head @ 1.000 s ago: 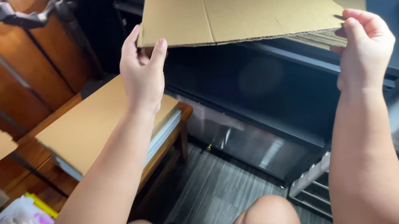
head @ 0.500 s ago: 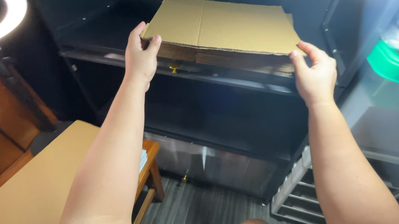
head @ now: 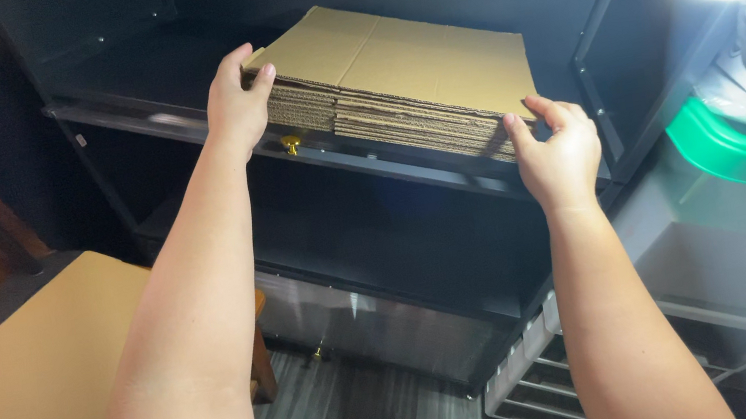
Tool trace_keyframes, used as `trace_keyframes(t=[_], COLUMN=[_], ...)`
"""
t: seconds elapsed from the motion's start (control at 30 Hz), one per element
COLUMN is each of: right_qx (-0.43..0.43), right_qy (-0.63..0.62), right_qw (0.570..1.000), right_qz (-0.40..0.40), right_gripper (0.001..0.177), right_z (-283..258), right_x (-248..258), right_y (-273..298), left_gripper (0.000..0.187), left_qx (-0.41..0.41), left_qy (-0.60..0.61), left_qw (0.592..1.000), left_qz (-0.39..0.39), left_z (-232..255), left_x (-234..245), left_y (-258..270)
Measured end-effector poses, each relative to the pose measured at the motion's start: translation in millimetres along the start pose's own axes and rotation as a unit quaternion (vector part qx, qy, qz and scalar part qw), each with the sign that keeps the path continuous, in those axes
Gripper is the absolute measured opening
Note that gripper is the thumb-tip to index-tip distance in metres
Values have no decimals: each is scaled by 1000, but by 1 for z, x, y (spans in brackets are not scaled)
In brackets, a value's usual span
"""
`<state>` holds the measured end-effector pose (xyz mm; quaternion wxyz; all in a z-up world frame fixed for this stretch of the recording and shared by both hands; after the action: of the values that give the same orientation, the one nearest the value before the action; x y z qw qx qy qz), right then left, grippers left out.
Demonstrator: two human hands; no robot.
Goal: The person repeatedly picks up flat cardboard sheets from a wooden stool and places them onto a shelf inside a black cabinet. The person handles the cardboard one at a time, stacking them neatly on the shelf.
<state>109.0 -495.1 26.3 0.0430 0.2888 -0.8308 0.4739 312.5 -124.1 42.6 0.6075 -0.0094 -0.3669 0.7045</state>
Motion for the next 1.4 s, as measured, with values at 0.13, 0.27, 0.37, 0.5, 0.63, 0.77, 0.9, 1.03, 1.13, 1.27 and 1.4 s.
trace_keyframes(t=[0.13, 0.27, 0.37, 0.5, 0.63, 0.77, 0.9, 1.03, 1.13, 1.27, 1.4], right_qx=[-5, -10, -24, -48, -52, -27, -25, 7, 14, 11, -1], right_qy=[-13, -14, -5, 8, -8, -25, -38, -77, -132, -144, -139], right_qw=[1000, 1000, 1000, 999, 999, 999, 999, 997, 991, 989, 990], right_qz=[-2, -2, -3, -5, -4, 5, 17, 32, 35, 39, 28], right_gripper=[33, 33, 33, 32, 32, 31, 25, 12, 11, 11, 12], right_z=[-3, -5, -5, -8, -7, -4, -6, -11, -10, -9, -6], right_x=[-2, -2, -4, -2, -1, -1, 0, 1, 0, 0, 1], right_y=[3, 5, 8, 10, 12, 12, 15, 20, 20, 21, 20], left_gripper=[51, 49, 48, 46, 45, 46, 45, 36, 35, 33, 28], left_qx=[15, -21, -46, -44, -36, -30, -9, -6, -11, -30, -91], left_qy=[0, 3, 9, 16, 5, 11, -5, -20, -19, -18, -14], left_qw=[1000, 1000, 999, 998, 999, 999, 999, 999, 998, 998, 990], left_qz=[-17, 3, 21, 31, 25, 36, 33, 51, 59, 59, 103], left_z=[2, -8, -11, -8, -6, -12, -4, -5, -10, -11, -21], left_x=[2, -3, -3, 0, -1, -4, -3, -6, -7, -6, -8], left_y=[7, 5, 6, 10, 15, 13, 18, 17, 15, 17, 12])
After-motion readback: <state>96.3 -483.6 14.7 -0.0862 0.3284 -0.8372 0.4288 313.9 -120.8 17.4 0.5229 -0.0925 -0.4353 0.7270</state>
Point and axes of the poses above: each hand's wrist, its own y-axis away from the middle knuckle, its own x-axis out of the back of the hand, z = x × y, the point moved 4 cm from there along -y, towards the middle knuckle, and after that the axes turned 11 degrees about -y, right-handed, at the moved point
